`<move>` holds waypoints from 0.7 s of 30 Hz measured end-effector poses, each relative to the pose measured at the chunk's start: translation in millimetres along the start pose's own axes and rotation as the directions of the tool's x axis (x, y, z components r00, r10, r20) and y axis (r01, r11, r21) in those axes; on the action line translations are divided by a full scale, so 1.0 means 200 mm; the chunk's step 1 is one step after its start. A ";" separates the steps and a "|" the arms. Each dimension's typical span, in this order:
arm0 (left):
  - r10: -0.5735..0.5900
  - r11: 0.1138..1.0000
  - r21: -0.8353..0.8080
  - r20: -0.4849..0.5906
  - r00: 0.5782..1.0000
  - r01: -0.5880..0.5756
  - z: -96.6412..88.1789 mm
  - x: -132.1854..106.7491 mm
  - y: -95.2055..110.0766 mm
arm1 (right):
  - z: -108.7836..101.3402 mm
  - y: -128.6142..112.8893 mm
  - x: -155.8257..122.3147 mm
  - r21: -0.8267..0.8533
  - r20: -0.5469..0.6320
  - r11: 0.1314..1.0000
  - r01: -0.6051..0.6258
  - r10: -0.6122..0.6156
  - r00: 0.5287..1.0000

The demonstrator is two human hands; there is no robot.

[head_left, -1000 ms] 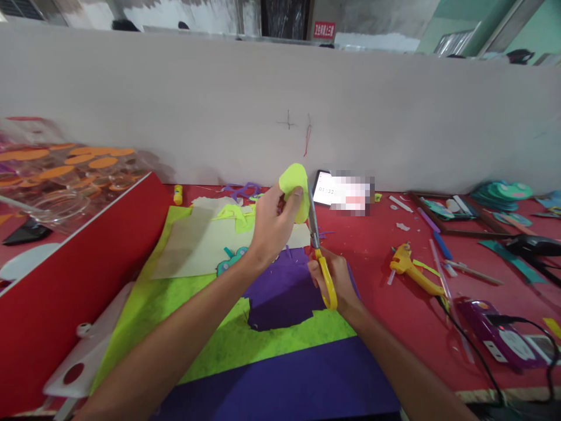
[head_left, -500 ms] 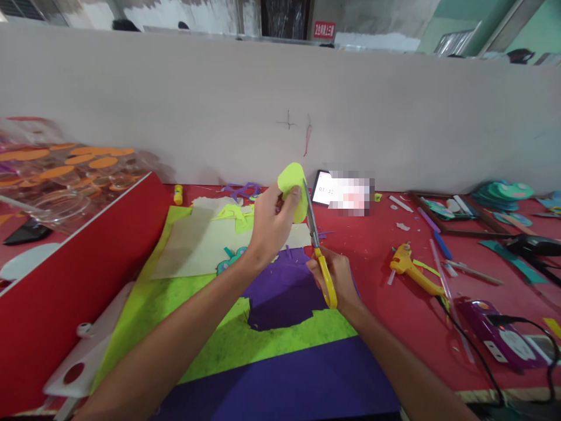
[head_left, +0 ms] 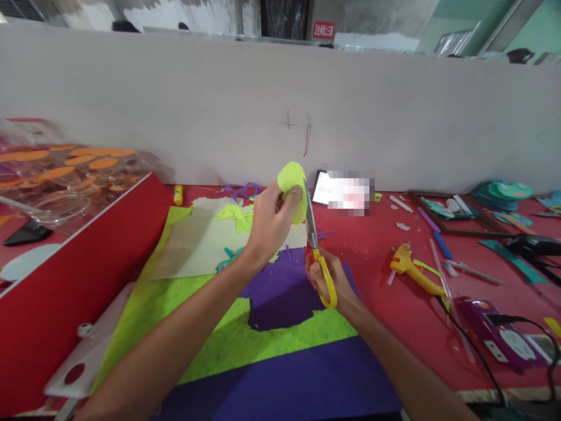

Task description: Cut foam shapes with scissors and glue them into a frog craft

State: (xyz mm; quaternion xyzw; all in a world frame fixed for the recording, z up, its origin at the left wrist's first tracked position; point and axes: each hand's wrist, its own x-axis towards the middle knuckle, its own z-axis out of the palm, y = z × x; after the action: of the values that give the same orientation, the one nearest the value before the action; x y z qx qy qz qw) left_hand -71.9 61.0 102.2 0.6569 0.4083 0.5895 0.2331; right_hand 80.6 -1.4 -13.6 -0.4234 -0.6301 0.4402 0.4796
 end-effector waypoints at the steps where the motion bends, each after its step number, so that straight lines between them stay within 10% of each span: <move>1: -0.003 1.000 0.003 0.002 1.000 0.003 0.00 0.00 0.00 | 0.00 0.00 0.00 0.000 0.011 1.000 0.008 -0.008 1.000; 21: 0.014 0.982 0.180 0.280 0.960 -0.066 0.01 -0.01 0.05 | 0.02 -0.03 0.04 0.047 -0.085 0.998 0.046 -0.042 0.996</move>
State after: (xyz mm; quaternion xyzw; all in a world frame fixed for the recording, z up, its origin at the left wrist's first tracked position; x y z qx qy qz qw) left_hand -67.2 53.8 108.0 0.7600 0.4118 0.4553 0.2132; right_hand 74.8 4.1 -6.4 -0.4156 -0.6078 0.4265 0.5254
